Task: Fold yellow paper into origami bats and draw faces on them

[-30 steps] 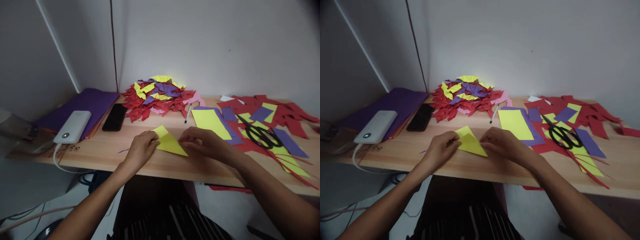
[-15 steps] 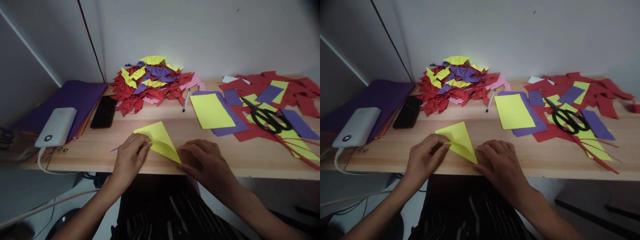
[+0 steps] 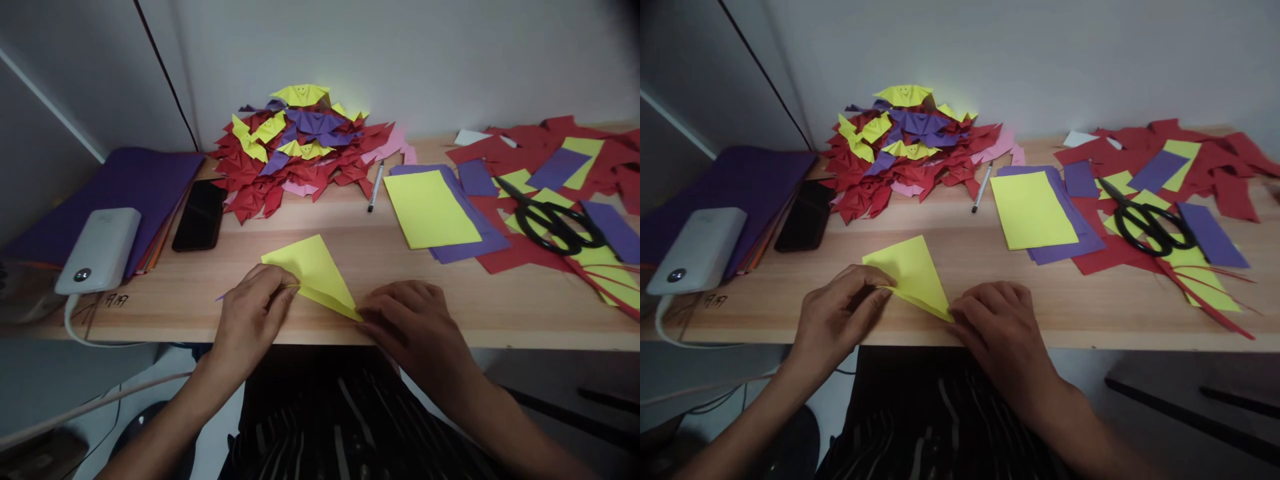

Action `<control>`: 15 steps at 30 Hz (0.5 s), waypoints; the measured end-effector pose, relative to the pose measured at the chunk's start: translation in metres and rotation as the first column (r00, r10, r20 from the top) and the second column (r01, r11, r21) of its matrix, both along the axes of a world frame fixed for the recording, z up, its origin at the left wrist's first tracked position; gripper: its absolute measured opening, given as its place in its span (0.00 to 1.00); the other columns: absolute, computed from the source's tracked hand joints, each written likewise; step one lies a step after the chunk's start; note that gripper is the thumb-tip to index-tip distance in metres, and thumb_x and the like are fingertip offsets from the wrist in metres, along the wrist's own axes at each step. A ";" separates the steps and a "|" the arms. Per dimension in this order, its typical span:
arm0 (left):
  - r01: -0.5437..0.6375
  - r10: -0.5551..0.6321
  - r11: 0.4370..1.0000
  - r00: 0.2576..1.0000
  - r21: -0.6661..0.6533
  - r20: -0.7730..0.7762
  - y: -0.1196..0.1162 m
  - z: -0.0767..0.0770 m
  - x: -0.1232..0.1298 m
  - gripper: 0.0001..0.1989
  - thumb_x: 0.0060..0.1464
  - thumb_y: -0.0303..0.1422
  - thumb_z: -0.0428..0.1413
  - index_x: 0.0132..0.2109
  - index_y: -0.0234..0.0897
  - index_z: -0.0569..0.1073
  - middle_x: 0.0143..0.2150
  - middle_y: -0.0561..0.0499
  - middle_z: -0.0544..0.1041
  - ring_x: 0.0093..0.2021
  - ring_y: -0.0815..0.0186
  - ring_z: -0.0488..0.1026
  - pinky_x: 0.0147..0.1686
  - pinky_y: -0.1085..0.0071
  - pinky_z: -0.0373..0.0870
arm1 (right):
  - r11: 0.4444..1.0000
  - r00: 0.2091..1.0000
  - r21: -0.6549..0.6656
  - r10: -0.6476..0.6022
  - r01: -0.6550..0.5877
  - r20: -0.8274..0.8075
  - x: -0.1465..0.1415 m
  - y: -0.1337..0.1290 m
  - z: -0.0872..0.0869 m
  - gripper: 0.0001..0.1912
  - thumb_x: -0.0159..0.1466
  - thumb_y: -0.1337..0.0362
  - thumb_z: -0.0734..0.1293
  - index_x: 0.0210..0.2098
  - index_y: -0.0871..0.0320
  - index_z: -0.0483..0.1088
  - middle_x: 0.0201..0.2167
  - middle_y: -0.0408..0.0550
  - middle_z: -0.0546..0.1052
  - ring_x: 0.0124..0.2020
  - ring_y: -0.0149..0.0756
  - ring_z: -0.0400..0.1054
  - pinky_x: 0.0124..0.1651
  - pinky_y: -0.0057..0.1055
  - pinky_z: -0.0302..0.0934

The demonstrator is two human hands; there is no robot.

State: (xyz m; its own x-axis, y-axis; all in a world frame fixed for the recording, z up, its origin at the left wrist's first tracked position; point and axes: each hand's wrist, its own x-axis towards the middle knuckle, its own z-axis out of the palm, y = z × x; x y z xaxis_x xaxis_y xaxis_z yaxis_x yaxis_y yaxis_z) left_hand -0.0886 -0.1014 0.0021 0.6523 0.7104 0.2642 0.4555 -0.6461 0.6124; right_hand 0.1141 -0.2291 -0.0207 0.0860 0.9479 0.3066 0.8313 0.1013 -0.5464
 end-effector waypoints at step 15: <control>0.034 -0.025 0.997 0.992 0.073 -0.124 0.009 0.005 0.007 0.03 0.60 0.29 0.51 0.36 0.38 0.68 0.32 0.53 0.71 0.34 0.67 0.68 0.33 0.71 0.63 | 0.995 0.984 0.021 -0.097 0.095 0.150 -0.012 0.002 0.001 0.09 0.66 0.67 0.63 0.28 0.57 0.67 0.27 0.45 0.71 0.32 0.38 0.61 0.43 0.38 0.51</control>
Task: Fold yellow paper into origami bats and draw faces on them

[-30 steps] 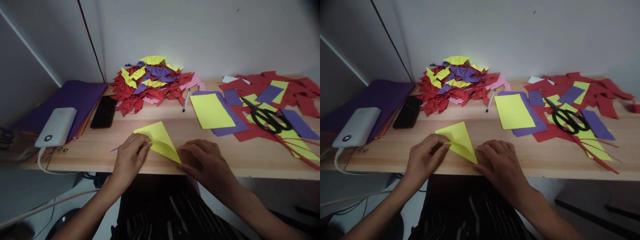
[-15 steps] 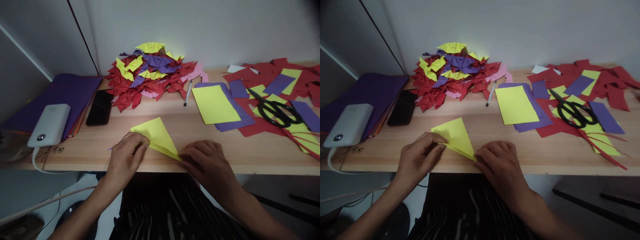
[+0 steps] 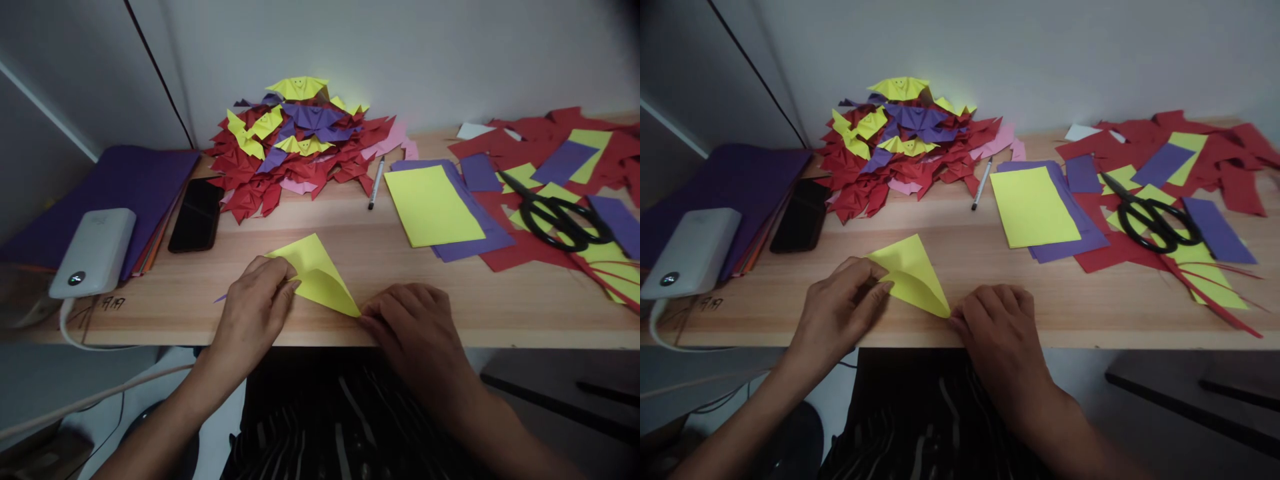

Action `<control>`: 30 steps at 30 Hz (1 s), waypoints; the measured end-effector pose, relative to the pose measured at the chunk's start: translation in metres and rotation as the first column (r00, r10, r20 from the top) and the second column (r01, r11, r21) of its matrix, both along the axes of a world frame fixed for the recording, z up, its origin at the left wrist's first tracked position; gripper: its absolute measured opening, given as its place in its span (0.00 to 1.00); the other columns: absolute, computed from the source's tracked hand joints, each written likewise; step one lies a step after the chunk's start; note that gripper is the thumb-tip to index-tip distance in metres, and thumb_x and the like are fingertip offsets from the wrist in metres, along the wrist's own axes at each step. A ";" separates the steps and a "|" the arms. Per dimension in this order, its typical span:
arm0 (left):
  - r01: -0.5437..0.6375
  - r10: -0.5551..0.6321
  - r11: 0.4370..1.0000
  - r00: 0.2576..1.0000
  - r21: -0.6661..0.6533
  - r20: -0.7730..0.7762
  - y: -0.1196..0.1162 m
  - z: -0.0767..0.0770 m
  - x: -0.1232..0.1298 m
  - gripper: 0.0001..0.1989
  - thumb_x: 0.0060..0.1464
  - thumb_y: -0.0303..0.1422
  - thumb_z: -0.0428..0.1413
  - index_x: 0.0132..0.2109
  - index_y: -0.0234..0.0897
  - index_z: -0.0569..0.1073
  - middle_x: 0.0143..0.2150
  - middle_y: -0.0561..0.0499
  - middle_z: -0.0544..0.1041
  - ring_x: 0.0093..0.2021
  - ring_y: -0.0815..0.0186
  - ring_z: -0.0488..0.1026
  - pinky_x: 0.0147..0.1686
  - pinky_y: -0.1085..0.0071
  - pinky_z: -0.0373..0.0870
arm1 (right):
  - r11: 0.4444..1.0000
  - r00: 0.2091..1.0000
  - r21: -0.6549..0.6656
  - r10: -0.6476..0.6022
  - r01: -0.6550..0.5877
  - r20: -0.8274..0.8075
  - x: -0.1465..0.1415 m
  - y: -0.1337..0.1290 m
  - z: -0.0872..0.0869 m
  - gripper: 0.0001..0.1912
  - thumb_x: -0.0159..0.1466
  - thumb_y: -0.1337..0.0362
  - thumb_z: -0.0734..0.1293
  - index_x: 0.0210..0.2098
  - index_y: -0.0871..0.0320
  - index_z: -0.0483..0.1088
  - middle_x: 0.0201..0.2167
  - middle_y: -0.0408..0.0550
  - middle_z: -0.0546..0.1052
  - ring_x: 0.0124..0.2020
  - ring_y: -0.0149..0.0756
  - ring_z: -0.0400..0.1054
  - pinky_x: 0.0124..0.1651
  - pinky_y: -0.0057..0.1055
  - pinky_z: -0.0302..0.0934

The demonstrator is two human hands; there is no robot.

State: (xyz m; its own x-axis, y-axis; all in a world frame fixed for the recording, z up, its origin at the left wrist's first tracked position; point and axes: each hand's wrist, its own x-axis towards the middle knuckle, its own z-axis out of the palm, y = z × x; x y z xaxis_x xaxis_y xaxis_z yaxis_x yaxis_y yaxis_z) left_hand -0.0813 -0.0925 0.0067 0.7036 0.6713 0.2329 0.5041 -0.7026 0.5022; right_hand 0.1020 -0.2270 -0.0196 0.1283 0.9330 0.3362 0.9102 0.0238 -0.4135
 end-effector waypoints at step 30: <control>-0.004 0.014 0.996 0.994 0.092 -0.106 -0.006 0.001 0.007 0.08 0.60 0.26 0.48 0.31 0.38 0.59 0.32 0.49 0.68 0.38 0.62 0.63 0.36 0.65 0.63 | 0.991 0.979 -0.132 0.027 -0.001 0.201 -0.002 0.009 0.012 0.09 0.64 0.71 0.60 0.27 0.55 0.62 0.25 0.46 0.68 0.30 0.41 0.60 0.41 0.39 0.48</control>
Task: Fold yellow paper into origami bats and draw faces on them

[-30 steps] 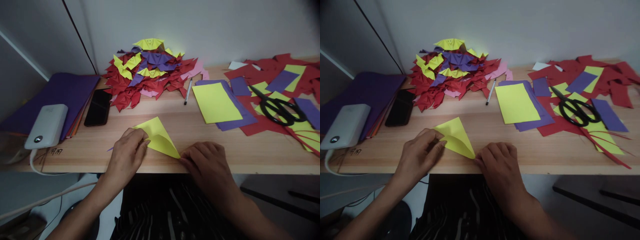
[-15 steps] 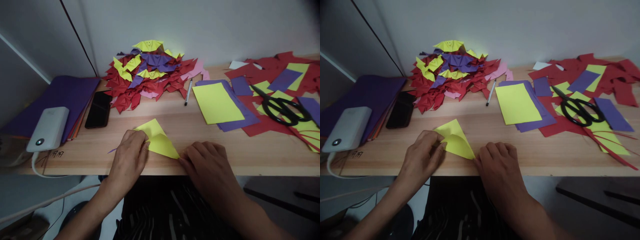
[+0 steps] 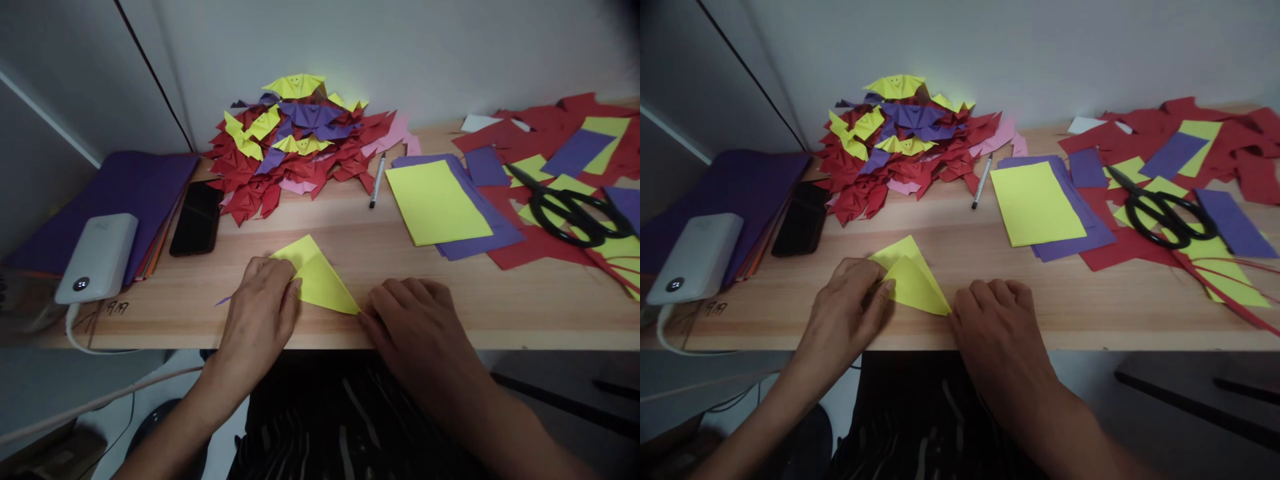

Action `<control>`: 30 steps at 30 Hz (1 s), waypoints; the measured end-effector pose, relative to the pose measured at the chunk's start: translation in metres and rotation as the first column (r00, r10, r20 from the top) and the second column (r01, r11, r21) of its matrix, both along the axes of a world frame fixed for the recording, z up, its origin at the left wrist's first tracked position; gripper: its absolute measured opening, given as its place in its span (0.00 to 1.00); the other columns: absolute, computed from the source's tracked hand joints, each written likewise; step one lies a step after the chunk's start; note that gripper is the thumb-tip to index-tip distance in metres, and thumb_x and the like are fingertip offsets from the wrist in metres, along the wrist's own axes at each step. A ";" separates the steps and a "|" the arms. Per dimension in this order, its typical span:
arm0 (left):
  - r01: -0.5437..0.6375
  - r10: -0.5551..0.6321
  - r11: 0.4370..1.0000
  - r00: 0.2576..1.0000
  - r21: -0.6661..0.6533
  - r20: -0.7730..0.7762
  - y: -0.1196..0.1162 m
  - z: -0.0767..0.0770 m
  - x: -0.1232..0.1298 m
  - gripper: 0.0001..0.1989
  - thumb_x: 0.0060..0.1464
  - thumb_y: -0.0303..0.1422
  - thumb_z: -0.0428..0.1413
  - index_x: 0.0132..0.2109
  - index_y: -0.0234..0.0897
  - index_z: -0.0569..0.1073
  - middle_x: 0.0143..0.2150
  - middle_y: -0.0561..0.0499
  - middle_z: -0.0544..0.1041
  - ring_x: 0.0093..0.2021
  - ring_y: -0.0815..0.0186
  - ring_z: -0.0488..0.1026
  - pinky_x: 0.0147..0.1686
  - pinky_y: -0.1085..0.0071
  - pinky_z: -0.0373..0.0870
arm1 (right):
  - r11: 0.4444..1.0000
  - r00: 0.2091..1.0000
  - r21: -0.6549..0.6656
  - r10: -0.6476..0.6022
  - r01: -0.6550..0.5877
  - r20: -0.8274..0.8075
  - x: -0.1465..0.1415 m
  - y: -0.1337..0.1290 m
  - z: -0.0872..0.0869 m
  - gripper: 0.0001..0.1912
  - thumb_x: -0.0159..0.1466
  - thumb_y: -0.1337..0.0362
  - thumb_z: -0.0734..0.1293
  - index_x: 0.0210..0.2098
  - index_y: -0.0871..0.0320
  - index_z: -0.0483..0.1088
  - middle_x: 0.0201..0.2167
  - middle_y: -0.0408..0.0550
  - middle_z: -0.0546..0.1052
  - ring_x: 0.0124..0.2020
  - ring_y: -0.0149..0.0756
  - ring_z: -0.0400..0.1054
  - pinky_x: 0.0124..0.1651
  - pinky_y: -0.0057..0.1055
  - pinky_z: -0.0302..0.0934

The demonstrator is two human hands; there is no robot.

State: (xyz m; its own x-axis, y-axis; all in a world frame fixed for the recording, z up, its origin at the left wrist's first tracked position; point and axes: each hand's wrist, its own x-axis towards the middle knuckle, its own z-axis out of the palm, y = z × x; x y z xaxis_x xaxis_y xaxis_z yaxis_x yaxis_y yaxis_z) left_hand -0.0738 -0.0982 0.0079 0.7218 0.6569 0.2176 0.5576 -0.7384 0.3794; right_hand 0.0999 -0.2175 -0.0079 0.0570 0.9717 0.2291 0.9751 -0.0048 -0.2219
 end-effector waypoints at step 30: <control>0.026 -0.006 0.995 0.979 0.098 -0.203 -0.001 -0.002 0.007 0.05 0.56 0.23 0.48 0.34 0.38 0.64 0.35 0.45 0.69 0.41 0.56 0.62 0.35 0.61 0.64 | 0.971 0.954 0.221 0.150 -0.093 -0.261 0.008 -0.026 -0.019 0.15 0.65 0.71 0.64 0.47 0.51 0.75 0.46 0.46 0.78 0.46 0.40 0.66 0.48 0.40 0.54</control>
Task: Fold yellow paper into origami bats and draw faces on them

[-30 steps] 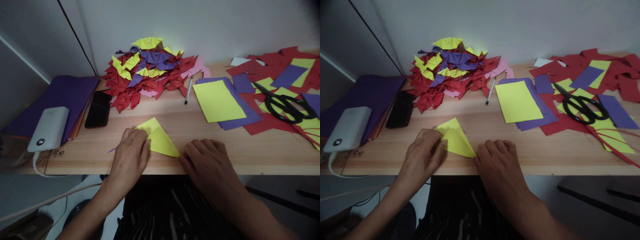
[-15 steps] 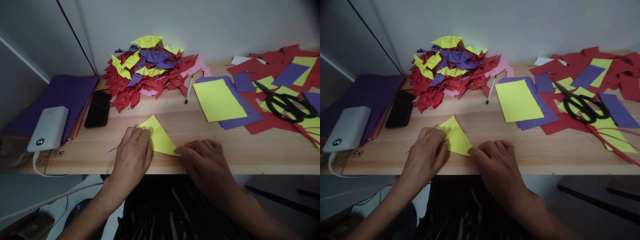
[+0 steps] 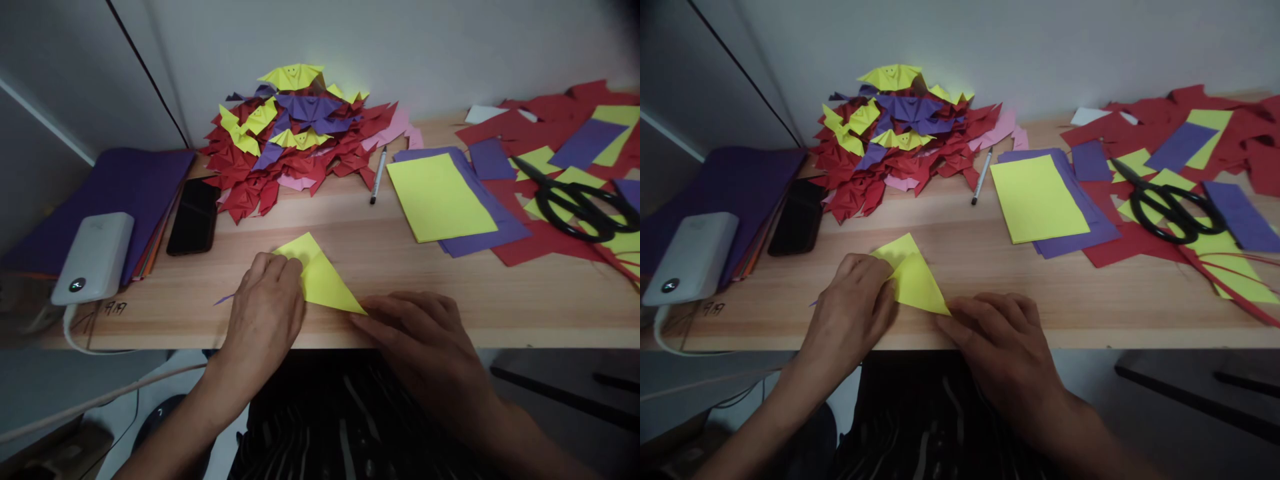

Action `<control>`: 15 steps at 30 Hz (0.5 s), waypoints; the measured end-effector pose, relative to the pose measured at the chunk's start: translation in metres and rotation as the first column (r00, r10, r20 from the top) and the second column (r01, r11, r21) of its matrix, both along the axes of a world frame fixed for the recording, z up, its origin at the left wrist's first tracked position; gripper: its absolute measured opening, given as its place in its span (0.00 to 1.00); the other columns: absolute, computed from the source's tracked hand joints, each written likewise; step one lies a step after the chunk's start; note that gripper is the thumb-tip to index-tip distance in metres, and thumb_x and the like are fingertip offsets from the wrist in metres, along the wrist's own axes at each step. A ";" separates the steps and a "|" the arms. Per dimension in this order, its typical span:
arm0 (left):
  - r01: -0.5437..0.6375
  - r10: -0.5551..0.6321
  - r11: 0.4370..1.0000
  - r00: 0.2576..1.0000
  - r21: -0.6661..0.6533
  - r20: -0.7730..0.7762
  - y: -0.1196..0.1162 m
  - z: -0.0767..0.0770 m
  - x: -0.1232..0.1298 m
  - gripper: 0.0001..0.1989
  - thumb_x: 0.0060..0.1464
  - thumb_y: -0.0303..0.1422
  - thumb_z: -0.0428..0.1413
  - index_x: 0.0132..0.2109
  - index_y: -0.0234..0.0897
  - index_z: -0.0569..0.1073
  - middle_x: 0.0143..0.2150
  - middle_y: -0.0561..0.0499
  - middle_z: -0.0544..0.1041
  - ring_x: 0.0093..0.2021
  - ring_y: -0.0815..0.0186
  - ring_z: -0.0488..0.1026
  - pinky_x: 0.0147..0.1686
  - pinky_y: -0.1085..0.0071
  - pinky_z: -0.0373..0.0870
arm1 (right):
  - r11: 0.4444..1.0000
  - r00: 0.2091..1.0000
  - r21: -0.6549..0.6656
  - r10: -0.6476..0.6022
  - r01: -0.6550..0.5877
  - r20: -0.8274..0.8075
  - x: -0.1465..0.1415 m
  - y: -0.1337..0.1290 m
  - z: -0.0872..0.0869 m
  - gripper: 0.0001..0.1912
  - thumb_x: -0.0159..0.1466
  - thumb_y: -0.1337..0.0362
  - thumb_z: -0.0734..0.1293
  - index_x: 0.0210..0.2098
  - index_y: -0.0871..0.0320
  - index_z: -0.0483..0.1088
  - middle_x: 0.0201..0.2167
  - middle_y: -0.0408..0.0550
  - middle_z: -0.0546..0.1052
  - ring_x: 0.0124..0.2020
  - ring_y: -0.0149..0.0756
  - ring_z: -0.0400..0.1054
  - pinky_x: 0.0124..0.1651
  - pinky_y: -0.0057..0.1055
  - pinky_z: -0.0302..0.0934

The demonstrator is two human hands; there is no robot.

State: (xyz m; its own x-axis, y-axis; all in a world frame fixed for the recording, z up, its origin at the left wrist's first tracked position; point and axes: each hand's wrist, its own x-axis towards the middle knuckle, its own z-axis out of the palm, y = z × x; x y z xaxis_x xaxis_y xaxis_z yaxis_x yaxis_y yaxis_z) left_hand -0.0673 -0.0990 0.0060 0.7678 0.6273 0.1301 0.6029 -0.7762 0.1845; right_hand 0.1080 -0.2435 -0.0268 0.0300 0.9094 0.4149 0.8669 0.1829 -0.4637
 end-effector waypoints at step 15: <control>-0.029 0.029 1.000 0.996 0.005 -0.086 -0.002 0.005 0.003 0.04 0.57 0.24 0.48 0.34 0.36 0.65 0.35 0.46 0.69 0.42 0.56 0.63 0.38 0.60 0.66 | 1.000 0.993 -0.006 -0.007 0.006 -0.121 -0.003 0.007 0.004 0.09 0.64 0.70 0.65 0.41 0.54 0.75 0.39 0.44 0.79 0.43 0.37 0.67 0.48 0.37 0.54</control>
